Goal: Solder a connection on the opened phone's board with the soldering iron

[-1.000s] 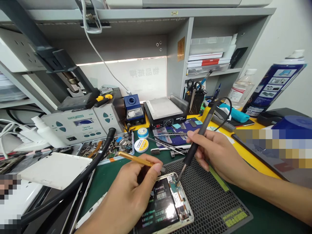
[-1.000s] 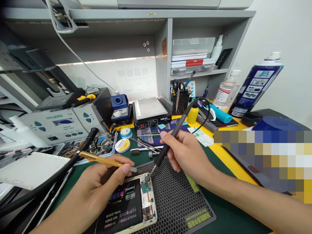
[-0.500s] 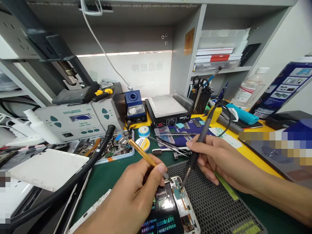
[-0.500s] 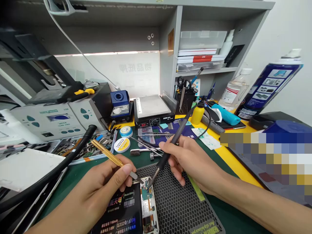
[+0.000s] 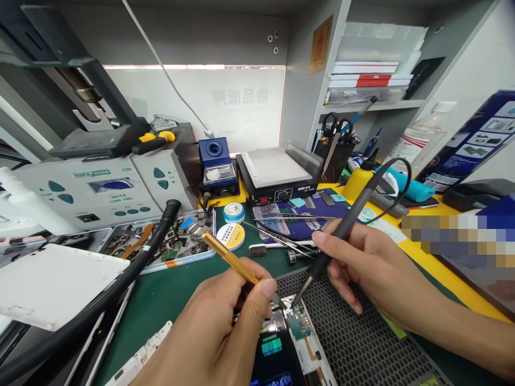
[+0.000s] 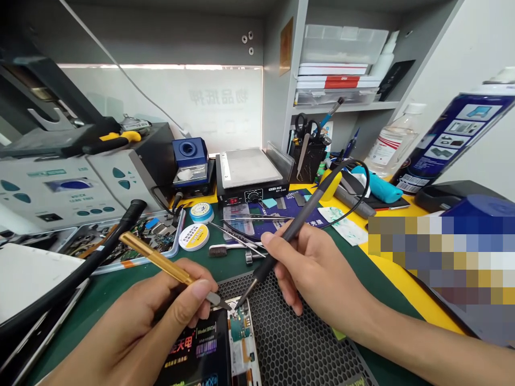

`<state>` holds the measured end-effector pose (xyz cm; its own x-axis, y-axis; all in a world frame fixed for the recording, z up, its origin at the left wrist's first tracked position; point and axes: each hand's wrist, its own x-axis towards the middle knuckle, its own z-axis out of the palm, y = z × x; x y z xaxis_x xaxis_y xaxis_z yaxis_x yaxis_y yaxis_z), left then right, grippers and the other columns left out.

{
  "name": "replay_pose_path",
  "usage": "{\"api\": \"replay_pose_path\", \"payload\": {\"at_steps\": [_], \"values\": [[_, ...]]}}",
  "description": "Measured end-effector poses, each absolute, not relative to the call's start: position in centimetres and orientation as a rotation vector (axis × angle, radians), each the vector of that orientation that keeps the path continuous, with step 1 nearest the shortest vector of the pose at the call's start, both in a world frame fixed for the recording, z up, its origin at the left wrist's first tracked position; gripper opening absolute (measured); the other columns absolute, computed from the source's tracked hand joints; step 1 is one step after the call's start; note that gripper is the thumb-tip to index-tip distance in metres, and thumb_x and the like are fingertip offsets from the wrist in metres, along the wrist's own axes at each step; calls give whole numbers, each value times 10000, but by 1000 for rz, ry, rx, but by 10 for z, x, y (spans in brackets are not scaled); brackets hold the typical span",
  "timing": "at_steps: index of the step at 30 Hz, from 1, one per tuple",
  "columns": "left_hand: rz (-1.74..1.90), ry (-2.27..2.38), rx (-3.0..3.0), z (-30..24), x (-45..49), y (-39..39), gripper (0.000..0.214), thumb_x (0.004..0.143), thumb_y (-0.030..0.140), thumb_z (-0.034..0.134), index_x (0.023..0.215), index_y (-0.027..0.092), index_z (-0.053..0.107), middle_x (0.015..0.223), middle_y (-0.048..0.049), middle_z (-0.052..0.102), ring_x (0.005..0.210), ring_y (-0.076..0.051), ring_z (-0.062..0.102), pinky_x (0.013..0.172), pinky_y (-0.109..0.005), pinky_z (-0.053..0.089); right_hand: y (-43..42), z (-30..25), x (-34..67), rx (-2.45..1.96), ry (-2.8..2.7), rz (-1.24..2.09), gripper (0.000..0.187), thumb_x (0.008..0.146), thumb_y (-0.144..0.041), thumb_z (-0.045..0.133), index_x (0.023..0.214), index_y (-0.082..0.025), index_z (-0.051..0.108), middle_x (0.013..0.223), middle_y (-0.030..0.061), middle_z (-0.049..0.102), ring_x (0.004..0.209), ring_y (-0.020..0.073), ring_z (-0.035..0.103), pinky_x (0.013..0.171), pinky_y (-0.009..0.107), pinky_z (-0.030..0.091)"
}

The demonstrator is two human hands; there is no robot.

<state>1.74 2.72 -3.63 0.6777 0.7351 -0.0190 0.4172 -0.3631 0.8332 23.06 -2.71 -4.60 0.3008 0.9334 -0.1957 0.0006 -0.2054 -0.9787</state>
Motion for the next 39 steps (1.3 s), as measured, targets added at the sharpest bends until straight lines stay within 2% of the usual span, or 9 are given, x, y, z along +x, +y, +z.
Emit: {"api": "replay_pose_path", "payload": {"at_steps": [12,24,39], "values": [[498,905,2061,-38,15,27,297,1004,450,386,837,260,542,687,55,567,596,-132,518,559,-254,392,-27,-48,231,-1501,-941,1086,225,874,-367,688,808,-235,519,493,-81,539,280,79,416,271,157,335],[492,909,2034,-34,19,29,329,998,426,421,757,233,537,654,57,547,576,-106,507,565,-233,393,-27,-43,228,-1571,-1036,1051,322,883,-429,665,706,-226,489,480,-70,523,287,82,430,286,171,355],[453,942,2018,-34,17,27,347,994,456,416,761,231,540,665,48,552,593,-114,512,558,-236,382,-27,-47,230,-1538,-1018,1073,274,901,-401,659,757,-225,506,490,-69,541,294,79,433,283,162,360]]}}
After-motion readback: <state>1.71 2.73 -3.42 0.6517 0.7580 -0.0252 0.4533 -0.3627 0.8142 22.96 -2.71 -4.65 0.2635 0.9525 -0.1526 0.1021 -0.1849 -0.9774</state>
